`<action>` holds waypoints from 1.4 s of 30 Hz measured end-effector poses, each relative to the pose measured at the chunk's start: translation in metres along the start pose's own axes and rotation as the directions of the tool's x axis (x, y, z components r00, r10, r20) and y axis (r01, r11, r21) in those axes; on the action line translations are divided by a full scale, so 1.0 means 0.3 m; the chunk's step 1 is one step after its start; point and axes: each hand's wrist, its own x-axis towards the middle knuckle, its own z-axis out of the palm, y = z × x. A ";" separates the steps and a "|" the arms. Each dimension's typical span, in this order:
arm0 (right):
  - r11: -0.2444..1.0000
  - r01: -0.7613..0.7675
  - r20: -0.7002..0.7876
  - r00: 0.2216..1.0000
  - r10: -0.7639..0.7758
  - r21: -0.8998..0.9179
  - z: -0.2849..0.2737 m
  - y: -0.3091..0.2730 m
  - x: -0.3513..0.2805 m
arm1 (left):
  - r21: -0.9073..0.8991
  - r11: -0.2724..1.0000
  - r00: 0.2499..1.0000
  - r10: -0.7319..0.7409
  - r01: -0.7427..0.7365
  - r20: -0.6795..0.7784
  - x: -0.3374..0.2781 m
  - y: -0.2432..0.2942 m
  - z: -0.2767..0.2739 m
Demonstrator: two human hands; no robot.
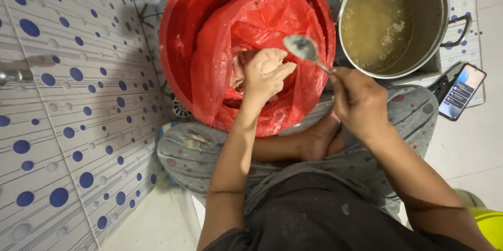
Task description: The person forms meatballs by hand from a red bowl containing ground meat and drops them into a pot of liquid using a spoon.
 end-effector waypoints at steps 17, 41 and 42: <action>0.956 -0.214 0.294 0.944 0.150 0.201 0.070 -0.090 0.023 | 0.873 0.478 0.916 0.299 0.098 -0.267 0.046 -0.141 -0.068; 0.907 -0.216 0.002 0.973 0.232 -0.362 0.179 0.960 -0.072 | 0.435 0.857 0.913 -0.092 0.276 -0.398 0.065 -0.163 -0.094; 0.909 -0.214 0.005 0.973 0.231 -0.359 0.157 0.887 -0.059 | 0.435 0.857 0.911 -0.090 0.277 -0.402 0.052 -0.115 -0.065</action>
